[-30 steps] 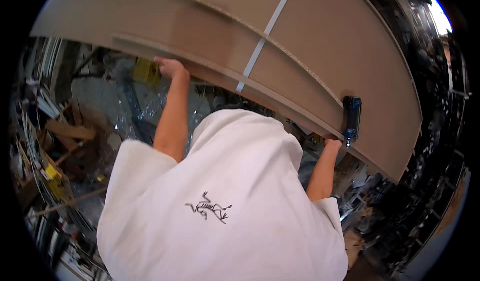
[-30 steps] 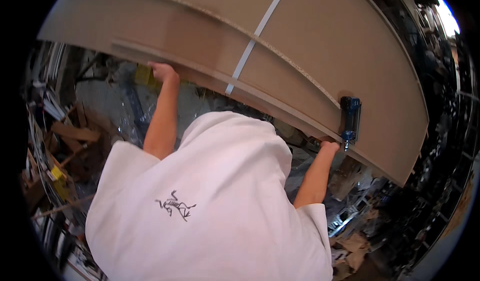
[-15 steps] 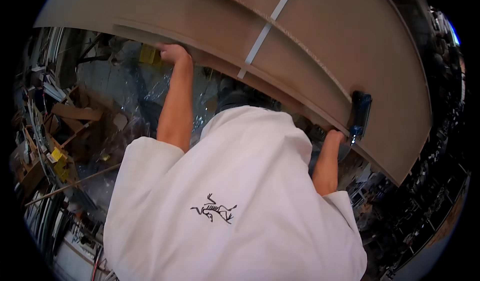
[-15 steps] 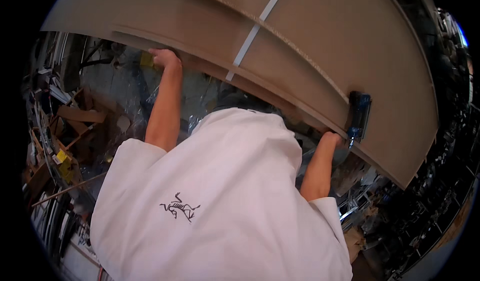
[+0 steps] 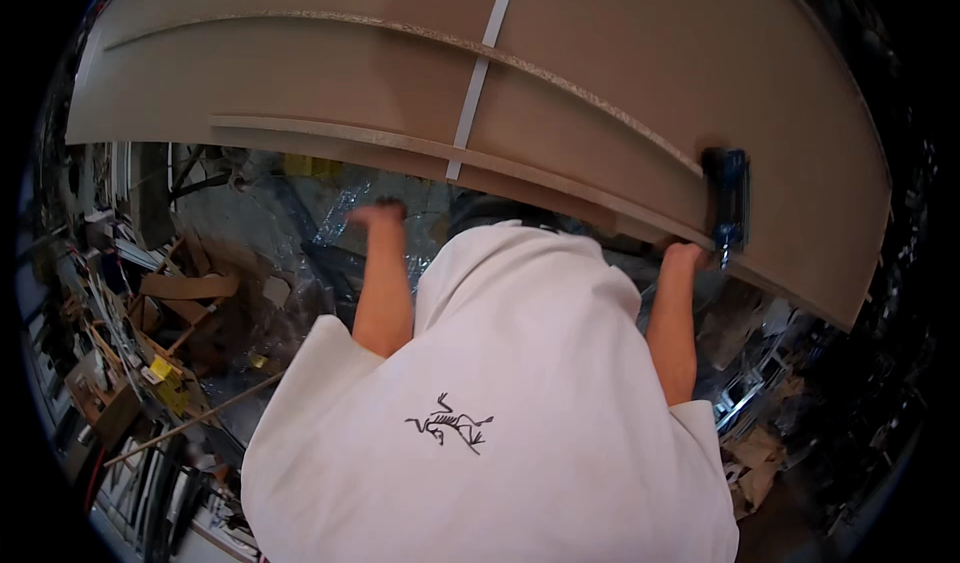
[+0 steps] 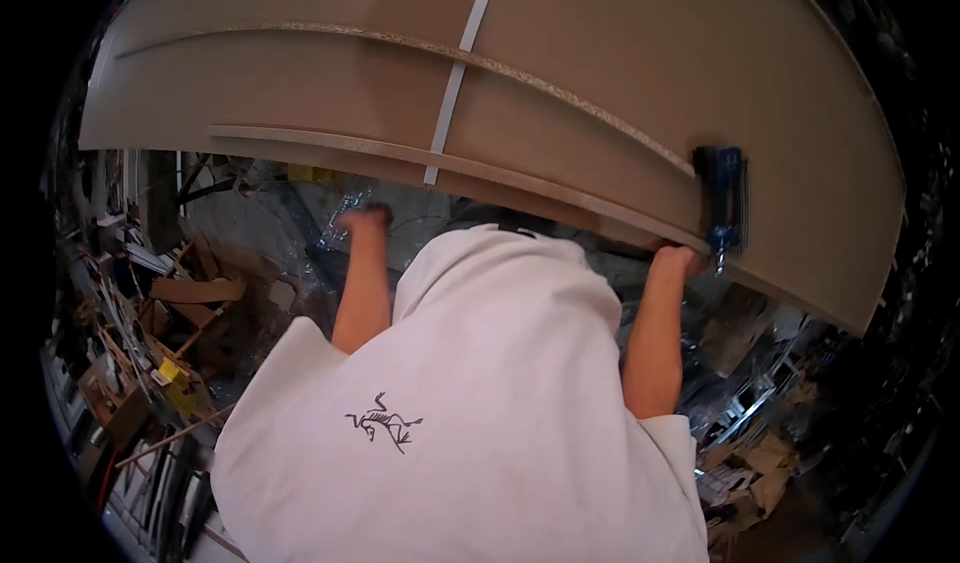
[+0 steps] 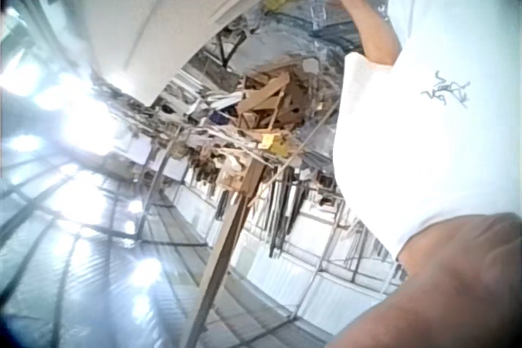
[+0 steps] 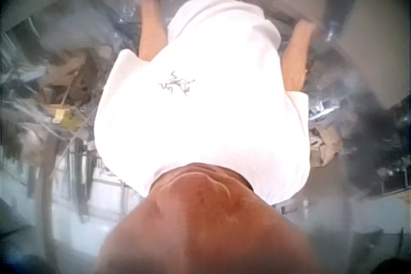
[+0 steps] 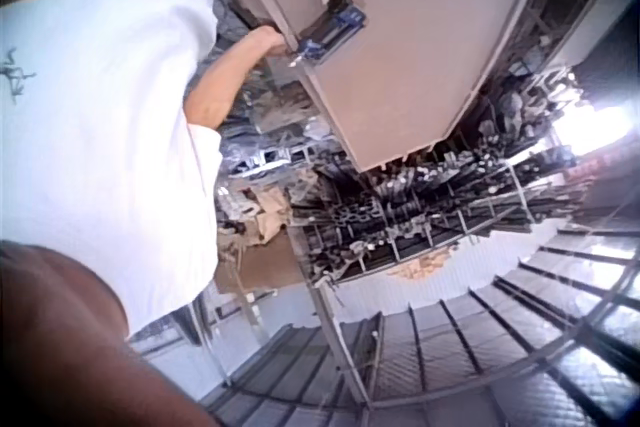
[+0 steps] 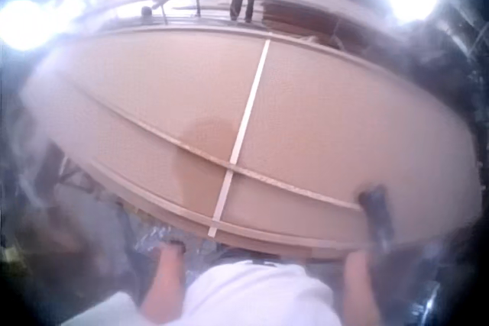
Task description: The person uses a pneumatic nail gun to attach thin wooden strips to the edges of large curved panels. They position the strips, fire the nail gun, and move along the panel edges to secure the trim.
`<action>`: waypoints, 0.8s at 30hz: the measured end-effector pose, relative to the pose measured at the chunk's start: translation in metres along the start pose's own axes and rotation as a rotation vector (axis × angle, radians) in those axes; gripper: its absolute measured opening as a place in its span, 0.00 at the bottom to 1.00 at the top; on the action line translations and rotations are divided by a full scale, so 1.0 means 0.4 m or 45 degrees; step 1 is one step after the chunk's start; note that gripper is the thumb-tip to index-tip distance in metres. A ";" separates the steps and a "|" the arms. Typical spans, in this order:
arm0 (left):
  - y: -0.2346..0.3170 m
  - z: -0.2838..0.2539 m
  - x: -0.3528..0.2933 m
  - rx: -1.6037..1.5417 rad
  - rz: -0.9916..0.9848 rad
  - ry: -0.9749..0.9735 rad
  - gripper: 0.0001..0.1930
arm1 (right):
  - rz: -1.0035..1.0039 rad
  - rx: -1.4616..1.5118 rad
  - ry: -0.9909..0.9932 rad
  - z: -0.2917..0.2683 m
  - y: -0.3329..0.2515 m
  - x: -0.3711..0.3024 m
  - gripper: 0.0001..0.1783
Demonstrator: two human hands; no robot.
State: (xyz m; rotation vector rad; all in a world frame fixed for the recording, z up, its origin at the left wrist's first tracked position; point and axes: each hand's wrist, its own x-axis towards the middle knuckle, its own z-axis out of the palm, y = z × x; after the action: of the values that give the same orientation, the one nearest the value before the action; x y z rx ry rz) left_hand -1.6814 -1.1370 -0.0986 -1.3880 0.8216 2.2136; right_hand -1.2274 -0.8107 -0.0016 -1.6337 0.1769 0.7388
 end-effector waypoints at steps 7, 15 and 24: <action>-0.222 0.047 0.095 0.620 0.486 -0.939 0.36 | -0.009 -0.029 -0.007 0.009 -0.001 -0.017 0.26; -0.108 0.073 -0.093 -0.038 -0.076 -0.058 0.34 | -0.036 -0.047 -0.006 0.003 -0.009 -0.011 0.26; -0.186 0.149 -0.127 -0.065 0.038 -0.123 0.34 | -0.067 -0.123 0.023 0.015 -0.008 -0.013 0.26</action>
State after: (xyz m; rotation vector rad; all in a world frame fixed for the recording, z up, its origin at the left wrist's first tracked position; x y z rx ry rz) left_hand -1.6543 -1.0432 -0.0524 -1.2880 0.7620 2.3192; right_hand -1.2320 -0.8061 0.0039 -1.7310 0.1121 0.7021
